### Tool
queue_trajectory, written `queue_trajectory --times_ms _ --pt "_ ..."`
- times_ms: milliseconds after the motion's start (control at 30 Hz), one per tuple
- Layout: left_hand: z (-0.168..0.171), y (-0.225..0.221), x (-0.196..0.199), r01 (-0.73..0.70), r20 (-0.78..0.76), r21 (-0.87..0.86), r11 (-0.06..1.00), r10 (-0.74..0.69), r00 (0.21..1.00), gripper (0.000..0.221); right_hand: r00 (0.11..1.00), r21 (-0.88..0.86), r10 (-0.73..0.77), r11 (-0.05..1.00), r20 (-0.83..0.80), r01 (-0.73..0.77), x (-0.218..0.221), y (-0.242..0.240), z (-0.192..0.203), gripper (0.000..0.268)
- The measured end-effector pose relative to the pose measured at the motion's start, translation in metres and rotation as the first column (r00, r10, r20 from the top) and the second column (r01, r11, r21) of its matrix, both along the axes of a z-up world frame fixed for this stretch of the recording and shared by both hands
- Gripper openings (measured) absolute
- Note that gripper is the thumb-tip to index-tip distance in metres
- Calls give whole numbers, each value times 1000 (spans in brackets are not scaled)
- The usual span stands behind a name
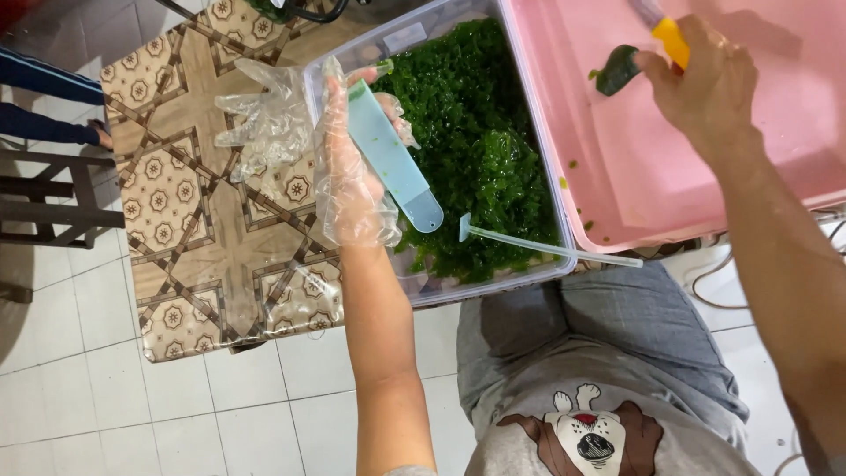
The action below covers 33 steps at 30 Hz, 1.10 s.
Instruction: The person is scooping green jelly from a large clear container into small blue plastic molds using a small plastic scoop.
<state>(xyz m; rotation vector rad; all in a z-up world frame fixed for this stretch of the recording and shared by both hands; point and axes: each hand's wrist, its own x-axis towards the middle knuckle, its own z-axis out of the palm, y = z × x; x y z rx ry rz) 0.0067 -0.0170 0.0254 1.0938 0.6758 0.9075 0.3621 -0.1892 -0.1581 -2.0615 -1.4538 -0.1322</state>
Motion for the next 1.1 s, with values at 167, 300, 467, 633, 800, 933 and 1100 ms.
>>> queue_trajectory --times_ms 167,300,467,633,800,933,1100 --pt "-7 4 3 15 45 -10 1000 -14 999 49 928 -439 -351 859 -128 264 -33 29 25 72" --pt "-1 3 0 -11 4 -25 1000 11 1000 50 965 -309 -215 937 -152 161 -28 41 8 28" --pt "1 2 -2 12 -7 -2 1000 -12 1000 50 960 143 195 975 -199 -169 -24 54 5 17" --pt "-7 8 -2 -5 50 -60 998 8 999 50 982 -23 44 999 -185 -49 -25 24 23 20" --pt "-6 6 -1 22 102 -94 995 -12 995 44 975 -204 -38 975 220 84 -40 -25 31 16" --pt "-11 7 -1 26 74 -101 995 -18 997 47 713 -260 -104 887 693 382 -61 -45 26 31" --pt "-5 4 0 20 48 -84 996 -16 999 47 508 -218 -78 840 858 497 -74 -44 27 33"
